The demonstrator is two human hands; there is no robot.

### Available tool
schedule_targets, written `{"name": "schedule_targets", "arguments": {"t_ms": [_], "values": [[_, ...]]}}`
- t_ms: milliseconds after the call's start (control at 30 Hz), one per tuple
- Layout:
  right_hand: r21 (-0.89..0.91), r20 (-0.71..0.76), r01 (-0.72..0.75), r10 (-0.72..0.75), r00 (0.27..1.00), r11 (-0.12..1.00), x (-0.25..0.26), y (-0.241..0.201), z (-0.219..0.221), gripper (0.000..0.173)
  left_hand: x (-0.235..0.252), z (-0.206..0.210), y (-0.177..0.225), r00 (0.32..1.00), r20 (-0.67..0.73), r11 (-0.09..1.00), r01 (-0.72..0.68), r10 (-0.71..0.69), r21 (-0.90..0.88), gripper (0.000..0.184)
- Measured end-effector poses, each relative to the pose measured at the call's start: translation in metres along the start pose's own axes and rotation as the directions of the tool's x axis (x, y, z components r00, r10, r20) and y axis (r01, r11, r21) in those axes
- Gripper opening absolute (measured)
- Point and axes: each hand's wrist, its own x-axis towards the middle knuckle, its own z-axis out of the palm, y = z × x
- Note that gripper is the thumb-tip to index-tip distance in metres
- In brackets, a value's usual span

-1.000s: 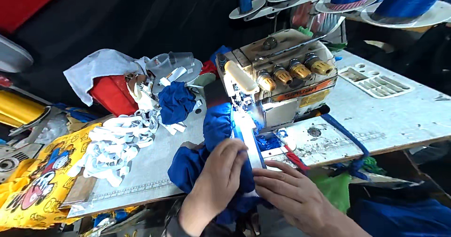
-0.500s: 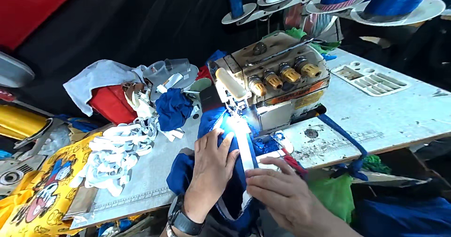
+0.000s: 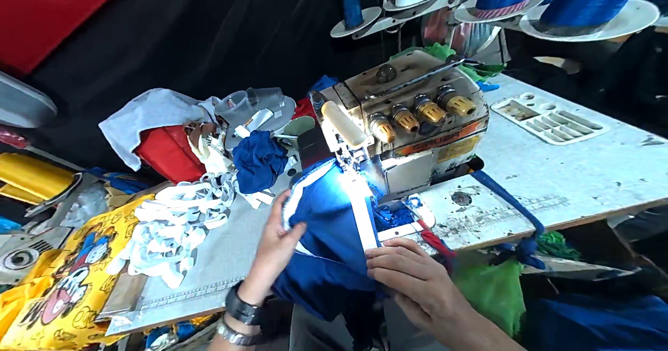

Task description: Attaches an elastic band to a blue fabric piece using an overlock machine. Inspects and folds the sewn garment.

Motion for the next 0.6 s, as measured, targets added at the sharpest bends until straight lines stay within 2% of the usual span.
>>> {"name": "schedule_targets", "arguments": {"t_ms": [33, 67, 100, 133, 200, 267, 367, 433, 600], "values": [[0.009, -0.001, -0.002, 0.002, 1.000, 1.000, 0.004, -0.002, -0.002, 0.019, 0.002, -0.011, 0.009, 0.992, -0.043, 0.983, -0.110, 0.118, 0.148, 0.057], [0.015, 0.002, -0.002, 0.002, 1.000, 1.000, 0.007, -0.004, -0.003, 0.020, 0.003, -0.021, 0.020, 0.965, -0.066, 0.914, -0.218, 0.255, 0.342, 0.053], [0.016, 0.006, 0.000, 0.000, 1.000, 1.000, 0.009, -0.006, -0.003, 0.020, 0.004, -0.027, 0.030, 0.928, -0.053, 0.791, -0.284, 0.369, 0.542, 0.055], [0.008, 0.011, 0.002, -0.002, 1.000, 1.000, 0.009, -0.007, -0.001, 0.020, 0.004, -0.030, 0.041, 0.909, -0.013, 0.665, -0.295, 0.417, 0.686, 0.059], [-0.020, 0.025, 0.006, -0.005, 1.000, 1.000, 0.005, -0.005, 0.002, 0.020, -0.003, -0.023, 0.056, 0.912, 0.033, 0.524, -0.265, 0.410, 0.810, 0.067], [-0.050, 0.031, 0.017, -0.015, 0.999, 0.999, 0.002, -0.001, 0.004, 0.020, -0.008, -0.007, 0.062, 0.895, 0.088, 0.519, -0.331, 0.438, 0.788, 0.057], [-0.071, 0.036, 0.027, -0.025, 0.999, 0.997, 0.000, -0.002, 0.002, 0.021, -0.008, 0.033, 0.053, 0.821, 0.195, 0.598, -0.534, 0.537, 0.598, 0.033], [-0.071, 0.022, 0.045, -0.043, 0.999, 0.997, 0.007, -0.005, -0.001, 0.022, -0.002, 0.050, 0.042, 0.803, 0.204, 0.626, -0.571, 0.560, 0.531, 0.032], [-0.031, -0.001, 0.033, -0.033, 0.999, 0.999, 0.031, -0.015, -0.032, 0.020, 0.000, 0.058, 0.030, 0.819, 0.122, 0.673, -0.537, 0.561, 0.509, 0.041]]}}
